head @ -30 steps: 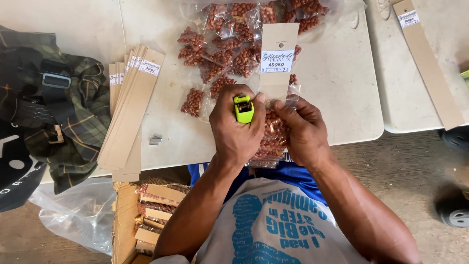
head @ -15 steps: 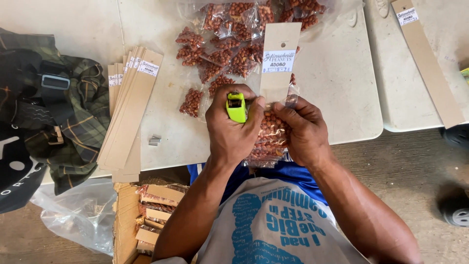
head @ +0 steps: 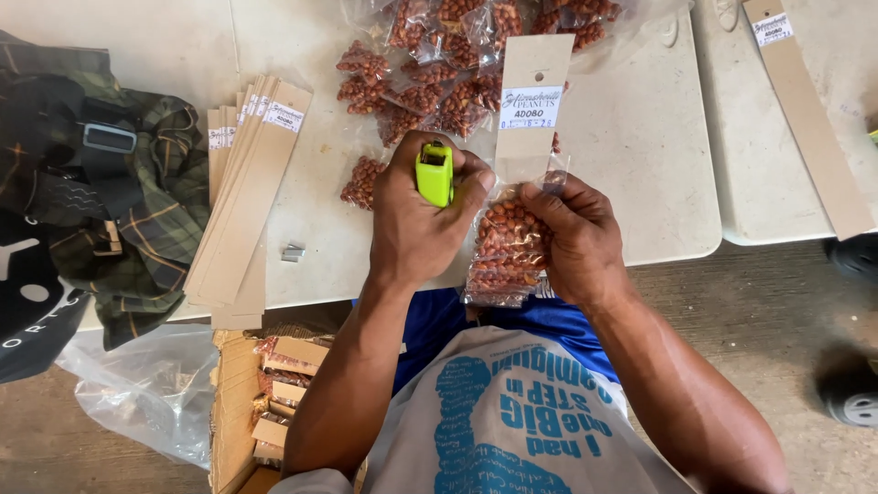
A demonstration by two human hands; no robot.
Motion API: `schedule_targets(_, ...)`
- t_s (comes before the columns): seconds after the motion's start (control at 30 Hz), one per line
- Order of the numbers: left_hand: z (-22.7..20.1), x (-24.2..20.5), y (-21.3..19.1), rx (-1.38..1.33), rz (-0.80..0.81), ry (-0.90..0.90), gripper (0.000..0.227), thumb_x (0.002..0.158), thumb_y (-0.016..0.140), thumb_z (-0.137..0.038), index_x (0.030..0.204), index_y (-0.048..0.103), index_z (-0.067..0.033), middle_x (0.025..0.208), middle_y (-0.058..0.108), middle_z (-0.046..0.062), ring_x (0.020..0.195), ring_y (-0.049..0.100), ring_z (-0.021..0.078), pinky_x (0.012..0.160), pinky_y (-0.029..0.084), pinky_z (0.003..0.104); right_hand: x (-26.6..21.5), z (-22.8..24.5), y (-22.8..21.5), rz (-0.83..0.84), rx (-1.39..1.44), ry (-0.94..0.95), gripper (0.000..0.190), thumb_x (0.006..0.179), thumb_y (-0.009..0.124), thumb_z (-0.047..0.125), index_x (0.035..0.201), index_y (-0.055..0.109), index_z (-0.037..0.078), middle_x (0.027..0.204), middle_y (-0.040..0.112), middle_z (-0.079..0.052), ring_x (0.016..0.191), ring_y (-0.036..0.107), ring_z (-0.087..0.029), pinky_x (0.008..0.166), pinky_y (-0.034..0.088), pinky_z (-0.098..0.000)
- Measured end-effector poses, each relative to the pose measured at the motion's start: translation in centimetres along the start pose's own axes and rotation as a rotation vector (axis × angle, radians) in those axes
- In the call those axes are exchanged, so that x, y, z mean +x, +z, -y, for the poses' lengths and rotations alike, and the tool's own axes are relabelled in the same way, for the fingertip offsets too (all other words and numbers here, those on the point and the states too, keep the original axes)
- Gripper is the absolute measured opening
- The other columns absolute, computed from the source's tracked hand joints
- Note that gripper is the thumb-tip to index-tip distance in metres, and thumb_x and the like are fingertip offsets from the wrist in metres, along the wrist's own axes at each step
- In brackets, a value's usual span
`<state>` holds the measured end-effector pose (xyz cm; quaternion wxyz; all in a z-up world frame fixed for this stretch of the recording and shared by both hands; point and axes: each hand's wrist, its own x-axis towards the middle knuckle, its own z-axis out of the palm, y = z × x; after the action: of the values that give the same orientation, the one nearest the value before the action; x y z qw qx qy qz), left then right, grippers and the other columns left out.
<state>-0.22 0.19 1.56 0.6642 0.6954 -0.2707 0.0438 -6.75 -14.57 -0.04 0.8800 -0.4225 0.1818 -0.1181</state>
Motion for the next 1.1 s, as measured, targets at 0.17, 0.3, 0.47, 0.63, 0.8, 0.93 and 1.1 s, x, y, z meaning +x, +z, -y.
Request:
schedule_targets(0.17,0.1,-0.1,-0.1,0.077,-0.037,-0.08,0.019,0.092,0.074,-0.005,0.1,0.056,-0.0033,0.085,0.073,0.016,0.074,0.073,0.0237,0.07,0.06,0.034,0.1,-0.7,-0.6,-0.003,0.012,-0.006,0.013,0.093,0.071,-0.002,0.081,0.066,-0.001,0.067,0.067,-0.018,0.061,0.073,-0.025,0.051,0.06,-0.0329)
schedule_targets(0.3,0.2,-0.1,-0.1,0.081,-0.046,-0.088,0.019,0.091,0.074,-0.003,0.099,0.057,-0.0036,0.085,0.073,0.016,0.075,0.074,0.0231,0.069,0.06,0.033,0.4,-0.9,-0.9,0.001,0.01,-0.01,0.013,0.093,0.072,-0.001,0.08,0.067,-0.001,0.07,0.069,-0.02,0.063,0.074,-0.025,0.051,0.06,-0.0329)
schedule_targets(0.47,0.4,-0.1,0.1,0.075,-0.067,-0.117,0.019,0.089,0.074,-0.003,0.098,0.057,-0.0043,0.085,0.074,0.015,0.077,0.075,0.0226,0.069,0.061,0.033,0.5,-1.1,-1.0,-0.005,-0.002,-0.013,0.014,0.093,0.071,-0.001,0.08,0.066,-0.001,0.069,0.068,-0.019,0.064,0.075,-0.026,0.053,0.061,-0.0332)
schedule_targets(0.63,0.5,-0.2,0.0,0.07,-0.057,-0.131,0.019,0.09,0.074,-0.003,0.099,0.057,-0.0044,0.085,0.074,0.016,0.078,0.075,0.0236,0.071,0.062,0.035,0.7,-2.1,-1.9,-0.006,0.0,-0.023,0.016,0.093,0.071,-0.002,0.078,0.064,-0.001,0.068,0.067,-0.02,0.063,0.074,-0.026,0.052,0.061,-0.0333)
schedule_targets(0.8,0.5,-0.2,-0.1,0.073,-0.052,-0.137,0.019,0.09,0.074,-0.003,0.098,0.057,-0.0043,0.085,0.073,0.016,0.077,0.075,0.0235,0.07,0.062,0.035,0.2,-1.0,-0.4,-0.02,-0.01,-0.023,0.013,0.092,0.072,-0.001,0.08,0.066,-0.001,0.066,0.066,-0.018,0.061,0.073,-0.025,0.053,0.061,-0.0337)
schedule_targets(0.93,0.8,0.2,-0.2,0.044,-0.121,-0.128,0.02,0.094,0.073,-0.015,0.102,0.057,-0.0074,0.088,0.073,0.013,0.08,0.074,0.0204,0.073,0.061,0.034,0.1,-2.0,-1.4,-0.037,-0.052,-0.053,0.013,0.091,0.072,-0.001,0.08,0.067,-0.001,0.066,0.066,-0.016,0.062,0.073,-0.025,0.053,0.061,-0.0341)
schedule_targets(1.1,-1.5,2.7,-0.2,-0.21,-0.358,0.005,0.024,0.108,0.056,-0.041,0.11,0.057,-0.0172,0.1,0.074,0.007,0.092,0.073,0.0165,0.083,0.058,0.028,-0.5,-1.3,0.0,-0.011,-0.112,-0.088,0.016,0.091,0.073,0.0,0.077,0.065,0.001,0.065,0.064,-0.013,0.065,0.071,-0.018,0.054,0.058,-0.0295)
